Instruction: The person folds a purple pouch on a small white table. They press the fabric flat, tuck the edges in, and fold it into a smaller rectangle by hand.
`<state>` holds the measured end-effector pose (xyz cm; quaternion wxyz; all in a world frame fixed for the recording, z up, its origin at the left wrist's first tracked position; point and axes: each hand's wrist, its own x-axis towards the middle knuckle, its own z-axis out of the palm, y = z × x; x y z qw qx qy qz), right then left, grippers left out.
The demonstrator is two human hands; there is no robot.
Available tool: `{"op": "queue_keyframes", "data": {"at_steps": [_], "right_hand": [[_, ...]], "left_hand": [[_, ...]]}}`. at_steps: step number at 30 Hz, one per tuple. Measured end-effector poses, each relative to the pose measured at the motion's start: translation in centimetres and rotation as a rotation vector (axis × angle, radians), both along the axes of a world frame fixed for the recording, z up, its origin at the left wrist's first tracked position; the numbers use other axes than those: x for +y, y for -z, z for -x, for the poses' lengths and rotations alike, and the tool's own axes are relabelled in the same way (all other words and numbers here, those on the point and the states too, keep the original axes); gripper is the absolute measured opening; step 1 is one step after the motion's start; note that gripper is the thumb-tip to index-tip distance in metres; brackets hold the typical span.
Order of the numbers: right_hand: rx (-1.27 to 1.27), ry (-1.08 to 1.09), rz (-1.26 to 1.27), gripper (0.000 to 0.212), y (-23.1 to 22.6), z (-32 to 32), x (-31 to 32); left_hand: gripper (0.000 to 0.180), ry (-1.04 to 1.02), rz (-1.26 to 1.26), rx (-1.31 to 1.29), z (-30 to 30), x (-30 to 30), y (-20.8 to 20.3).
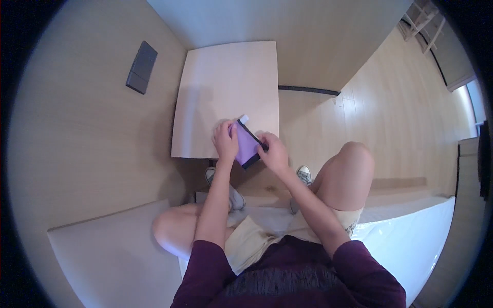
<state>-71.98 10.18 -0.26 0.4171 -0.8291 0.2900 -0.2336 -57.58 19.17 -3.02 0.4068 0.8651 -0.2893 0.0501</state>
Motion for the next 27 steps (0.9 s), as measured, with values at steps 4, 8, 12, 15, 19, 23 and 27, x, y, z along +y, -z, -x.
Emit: {"op": "queue_keyframes", "data": {"at_steps": [4, 8, 12, 15, 19, 23, 27], "right_hand": [[0.079, -0.054, -0.042, 0.031, -1.2, -0.4, -0.1], [0.088, -0.103, 0.165, 0.040, -2.1, -0.6, 0.7], [-0.018, -0.269, 0.271, 0.043, -2.3, -1.3, 1.2], [-0.077, -0.239, 0.242, 0.037, -0.3, -2.3, 2.2], [0.040, -0.228, 0.301, 0.043, 0.8, -1.2, 2.7], [0.200, -0.282, 0.472, 0.055, 1.4, -2.3, 3.2], [0.399, -0.435, 0.547, 0.072, -0.3, -4.9, 3.4]], "left_hand": [[0.020, -0.030, -0.116, -0.031, 0.4, -0.7, -0.4], [0.025, -0.149, -0.174, -0.251, 1.5, -0.3, -0.9], [0.031, -0.061, -0.258, -0.170, 3.8, 0.2, -1.4], [0.039, -0.102, -0.352, -0.266, 5.0, -0.3, -1.0], [0.050, -0.109, -0.391, -0.227, 5.9, -0.2, -0.5], [0.056, -0.023, -0.394, -0.248, 3.2, 0.9, 0.7], [0.056, 0.352, -0.430, -0.299, -3.1, 2.8, -0.6]]}}
